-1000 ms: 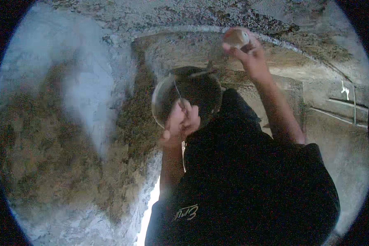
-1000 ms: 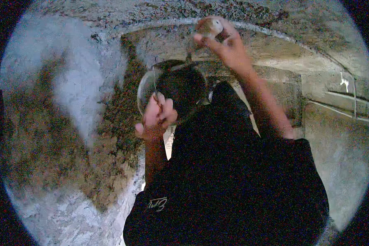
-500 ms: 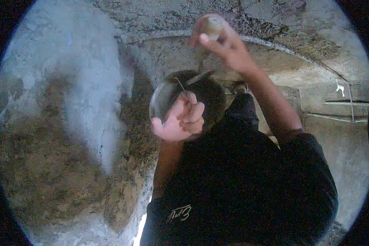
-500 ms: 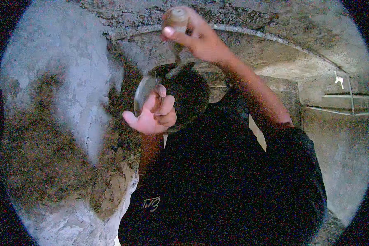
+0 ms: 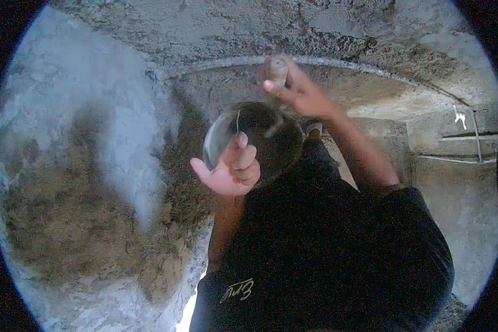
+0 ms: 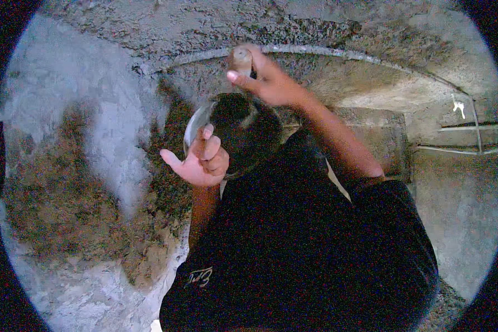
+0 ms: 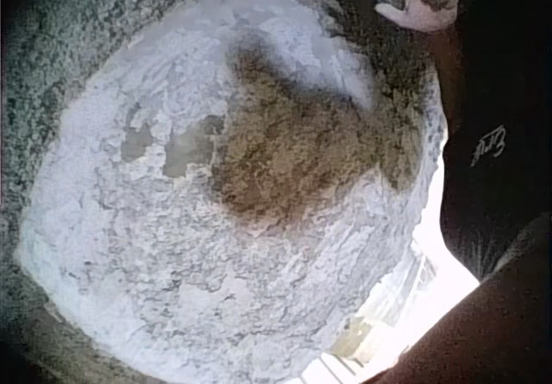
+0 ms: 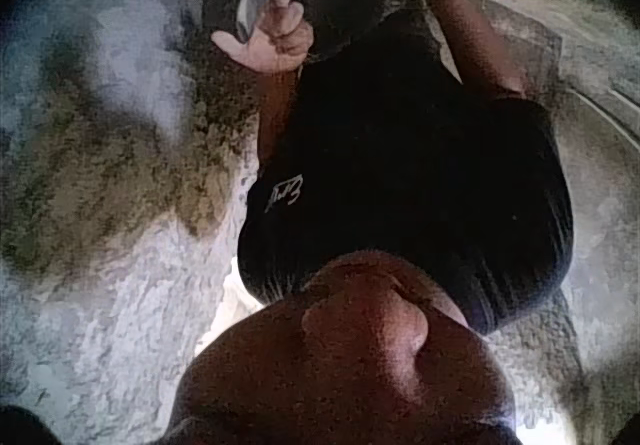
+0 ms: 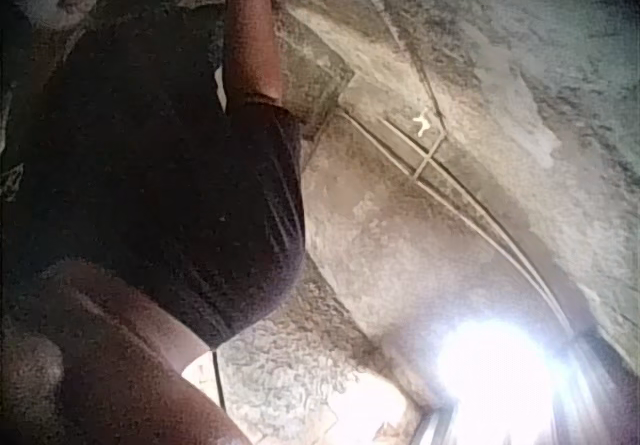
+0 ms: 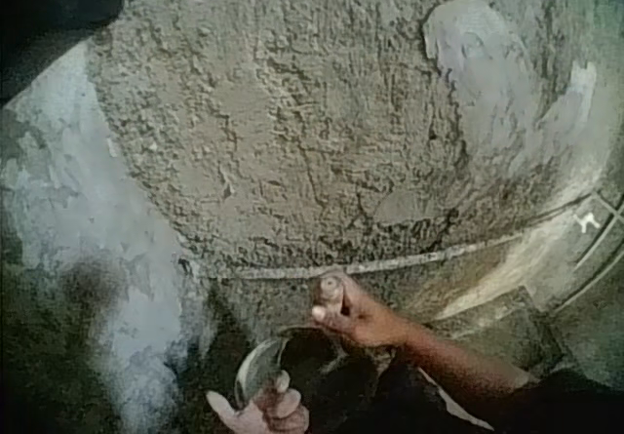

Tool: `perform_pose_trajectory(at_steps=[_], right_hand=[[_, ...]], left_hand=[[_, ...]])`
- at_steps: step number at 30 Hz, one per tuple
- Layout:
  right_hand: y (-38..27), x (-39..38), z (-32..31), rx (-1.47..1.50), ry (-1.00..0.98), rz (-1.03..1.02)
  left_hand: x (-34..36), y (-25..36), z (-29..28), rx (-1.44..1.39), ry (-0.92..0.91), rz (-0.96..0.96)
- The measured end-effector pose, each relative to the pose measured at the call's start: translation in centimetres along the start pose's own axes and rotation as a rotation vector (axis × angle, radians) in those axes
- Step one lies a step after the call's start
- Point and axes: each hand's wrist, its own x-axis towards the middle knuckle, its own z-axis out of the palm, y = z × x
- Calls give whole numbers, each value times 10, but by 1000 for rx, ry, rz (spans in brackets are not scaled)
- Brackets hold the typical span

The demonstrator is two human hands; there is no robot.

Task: The person applies plaster to a stone wall using a trowel, scooping it from a bucket and spreading it onto the surface.

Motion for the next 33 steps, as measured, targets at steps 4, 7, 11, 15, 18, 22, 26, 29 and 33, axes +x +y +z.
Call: perform_pose_trajectory(at_steps=[4, 7, 11, 15, 18, 22, 26, 29, 33], right_hand=[[2, -16, 6, 130, 1, 101], [4, -10, 2, 278, 150, 49], [7, 11, 1, 593, 522, 200], [3, 7, 26, 553, 564, 260], [-3, 5, 54, 627, 516, 269], [-9, 10, 73, 703, 402, 159], [-4, 6, 70, 589, 337, 45], [7, -3, 62, 359, 191, 106], [13, -9, 53, 338, 247, 123]], left_hand=[[4, -5, 0, 6, 47, 21], [7, -9, 1, 44, 55, 62], [8, -15, 2, -20, 94, 28], [10, -21, 3, -55, 91, 15], [11, -29, 3, -160, 119, -1], [9, -35, 2, -221, 130, 39], [3, -35, 1, -205, 77, 62], [1, -35, -2, -252, 74, 103], [2, -33, -5, -265, 58, 109]])
